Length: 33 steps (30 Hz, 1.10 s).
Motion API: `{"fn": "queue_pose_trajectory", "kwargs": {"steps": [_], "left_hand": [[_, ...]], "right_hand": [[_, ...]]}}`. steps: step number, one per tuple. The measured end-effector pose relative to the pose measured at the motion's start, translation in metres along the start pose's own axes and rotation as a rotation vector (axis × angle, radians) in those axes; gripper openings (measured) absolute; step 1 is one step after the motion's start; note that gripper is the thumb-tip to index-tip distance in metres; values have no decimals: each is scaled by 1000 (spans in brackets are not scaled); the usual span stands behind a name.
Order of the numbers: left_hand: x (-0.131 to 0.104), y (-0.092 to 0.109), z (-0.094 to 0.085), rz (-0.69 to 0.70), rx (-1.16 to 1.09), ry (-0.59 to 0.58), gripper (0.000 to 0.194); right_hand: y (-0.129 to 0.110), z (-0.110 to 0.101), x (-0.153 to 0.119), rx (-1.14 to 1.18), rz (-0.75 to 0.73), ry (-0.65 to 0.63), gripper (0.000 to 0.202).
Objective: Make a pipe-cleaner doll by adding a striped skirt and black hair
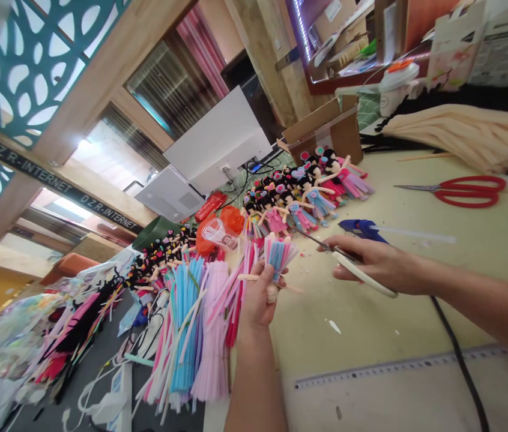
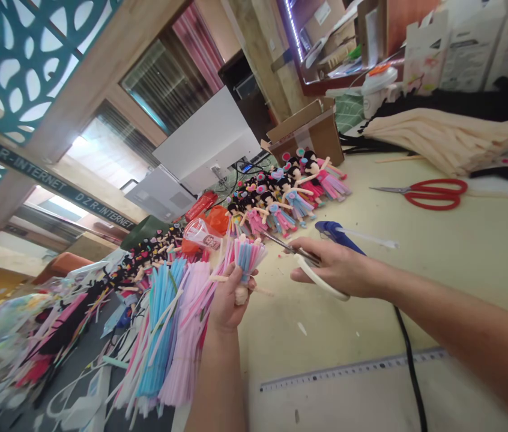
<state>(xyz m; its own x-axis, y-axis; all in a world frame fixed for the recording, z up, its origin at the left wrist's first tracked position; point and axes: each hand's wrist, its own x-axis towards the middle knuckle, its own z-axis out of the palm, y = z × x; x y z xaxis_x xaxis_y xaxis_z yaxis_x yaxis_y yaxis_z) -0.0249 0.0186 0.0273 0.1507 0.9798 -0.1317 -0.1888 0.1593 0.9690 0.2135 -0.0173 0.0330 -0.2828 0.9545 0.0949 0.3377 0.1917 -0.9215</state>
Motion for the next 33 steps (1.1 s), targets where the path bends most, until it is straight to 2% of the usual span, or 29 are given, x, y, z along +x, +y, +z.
{"fn": "queue_pose_trajectory", "kwargs": {"steps": [3, 7, 11, 14, 19, 26, 33], "left_hand": [[0, 0, 2, 73, 39, 2, 37], [0, -2, -1, 209, 150, 79, 30], [-4, -3, -3, 352, 397, 153, 32], [-9, 0, -1, 536, 523, 186, 30], [-12, 5, 2, 782, 733, 148, 24], [-9, 1, -2, 909, 966, 156, 26], [-13, 2, 2, 978, 1037, 176, 29]], "right_hand": [[0, 1, 0, -12, -11, 30, 50], [-2, 2, -1, 18, -22, 31, 50], [-6, 1, -3, 148, 2, -101, 56], [-8, 0, -4, 312, 94, -227, 63], [-11, -1, -5, 402, 192, -247, 61], [-9, 1, -3, 418, 233, -230, 60], [-12, 2, -3, 420, 223, -201, 59]]}}
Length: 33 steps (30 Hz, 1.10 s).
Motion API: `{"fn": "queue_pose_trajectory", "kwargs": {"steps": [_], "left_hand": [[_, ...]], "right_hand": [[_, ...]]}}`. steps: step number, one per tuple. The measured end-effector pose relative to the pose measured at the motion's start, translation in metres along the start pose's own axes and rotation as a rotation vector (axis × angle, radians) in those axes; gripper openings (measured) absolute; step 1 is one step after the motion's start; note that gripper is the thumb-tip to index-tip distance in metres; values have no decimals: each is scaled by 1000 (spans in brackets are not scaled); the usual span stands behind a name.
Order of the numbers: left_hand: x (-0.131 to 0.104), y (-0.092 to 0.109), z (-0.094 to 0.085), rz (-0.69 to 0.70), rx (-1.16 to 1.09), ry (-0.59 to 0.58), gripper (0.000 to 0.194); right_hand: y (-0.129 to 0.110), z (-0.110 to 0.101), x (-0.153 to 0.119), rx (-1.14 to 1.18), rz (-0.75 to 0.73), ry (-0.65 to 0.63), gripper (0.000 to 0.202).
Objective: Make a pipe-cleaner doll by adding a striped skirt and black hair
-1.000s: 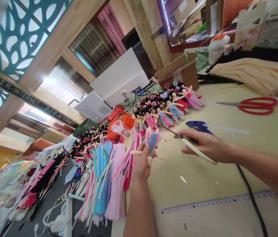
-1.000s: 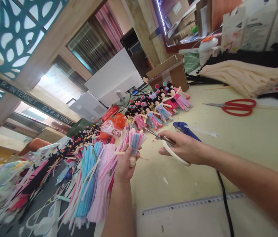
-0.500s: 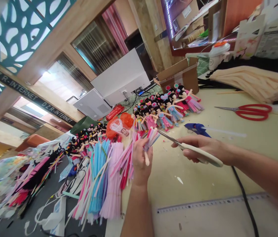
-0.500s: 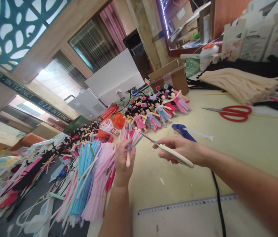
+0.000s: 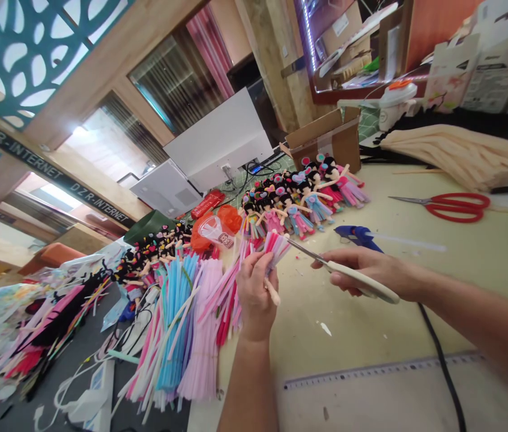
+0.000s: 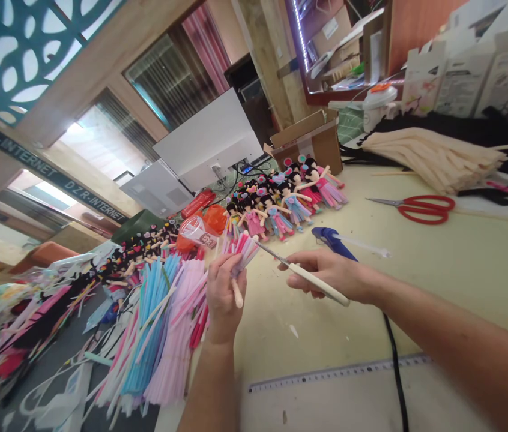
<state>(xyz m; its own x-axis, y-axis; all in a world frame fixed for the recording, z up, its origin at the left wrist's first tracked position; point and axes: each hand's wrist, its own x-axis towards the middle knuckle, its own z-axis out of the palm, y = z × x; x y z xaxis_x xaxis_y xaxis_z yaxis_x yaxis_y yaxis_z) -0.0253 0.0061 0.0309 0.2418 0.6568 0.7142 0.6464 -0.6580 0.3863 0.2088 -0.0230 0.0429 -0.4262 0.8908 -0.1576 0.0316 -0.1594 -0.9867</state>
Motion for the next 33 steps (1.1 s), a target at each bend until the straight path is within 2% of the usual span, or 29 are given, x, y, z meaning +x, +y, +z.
{"fn": "queue_pose_trajectory", "kwargs": {"steps": [10, 26, 33], "left_hand": [[-2, 3, 3, 195, 255, 38, 33], [-1, 5, 5, 235, 300, 64, 29], [-1, 4, 6, 244, 302, 74, 30]], "right_hand": [[10, 3, 4, -18, -80, 30, 50], [8, 8, 5, -27, -80, 94, 49], [10, 9, 6, -34, -90, 105, 42]]}}
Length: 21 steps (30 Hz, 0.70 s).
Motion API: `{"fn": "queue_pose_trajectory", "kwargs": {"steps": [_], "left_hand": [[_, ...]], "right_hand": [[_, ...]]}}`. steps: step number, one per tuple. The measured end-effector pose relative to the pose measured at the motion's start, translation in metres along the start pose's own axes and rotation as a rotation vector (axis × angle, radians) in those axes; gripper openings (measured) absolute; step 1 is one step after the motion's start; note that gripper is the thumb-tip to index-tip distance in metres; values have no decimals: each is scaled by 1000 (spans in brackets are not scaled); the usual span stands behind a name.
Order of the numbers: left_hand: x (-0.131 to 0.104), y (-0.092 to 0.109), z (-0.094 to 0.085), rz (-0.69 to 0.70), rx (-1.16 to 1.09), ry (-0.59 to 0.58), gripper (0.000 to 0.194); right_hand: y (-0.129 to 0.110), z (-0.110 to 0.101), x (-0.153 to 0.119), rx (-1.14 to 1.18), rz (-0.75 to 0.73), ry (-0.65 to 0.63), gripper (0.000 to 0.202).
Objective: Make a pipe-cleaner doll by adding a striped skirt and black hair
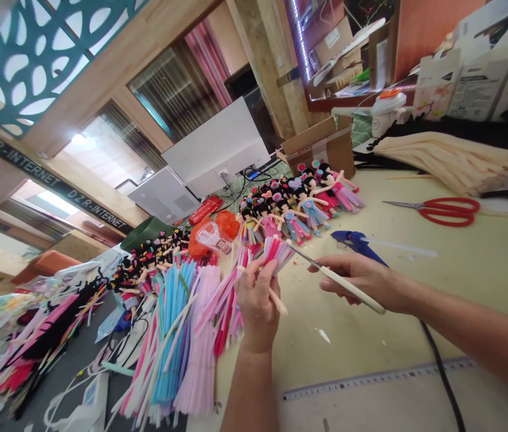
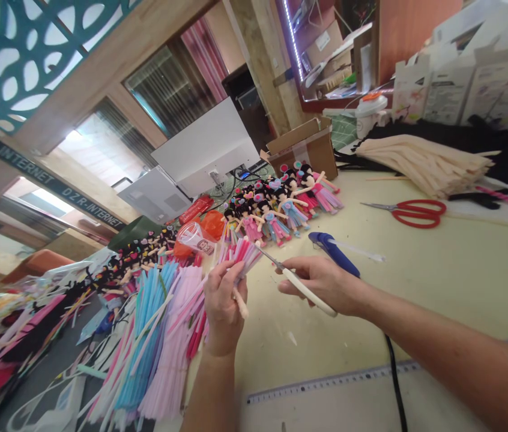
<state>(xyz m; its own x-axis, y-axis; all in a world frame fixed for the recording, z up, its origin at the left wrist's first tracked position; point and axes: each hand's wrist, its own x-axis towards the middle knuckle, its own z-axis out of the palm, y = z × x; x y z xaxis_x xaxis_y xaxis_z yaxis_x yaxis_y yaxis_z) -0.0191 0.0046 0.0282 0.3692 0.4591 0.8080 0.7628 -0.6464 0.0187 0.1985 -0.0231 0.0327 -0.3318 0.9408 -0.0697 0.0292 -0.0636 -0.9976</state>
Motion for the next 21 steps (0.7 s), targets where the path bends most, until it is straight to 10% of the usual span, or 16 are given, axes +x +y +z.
{"fn": "queue_pose_trajectory", "kwargs": {"steps": [21], "left_hand": [[0, 1, 1, -22, 17, -56, 28]], "right_hand": [[-9, 1, -3, -40, 107, 3, 42]]}}
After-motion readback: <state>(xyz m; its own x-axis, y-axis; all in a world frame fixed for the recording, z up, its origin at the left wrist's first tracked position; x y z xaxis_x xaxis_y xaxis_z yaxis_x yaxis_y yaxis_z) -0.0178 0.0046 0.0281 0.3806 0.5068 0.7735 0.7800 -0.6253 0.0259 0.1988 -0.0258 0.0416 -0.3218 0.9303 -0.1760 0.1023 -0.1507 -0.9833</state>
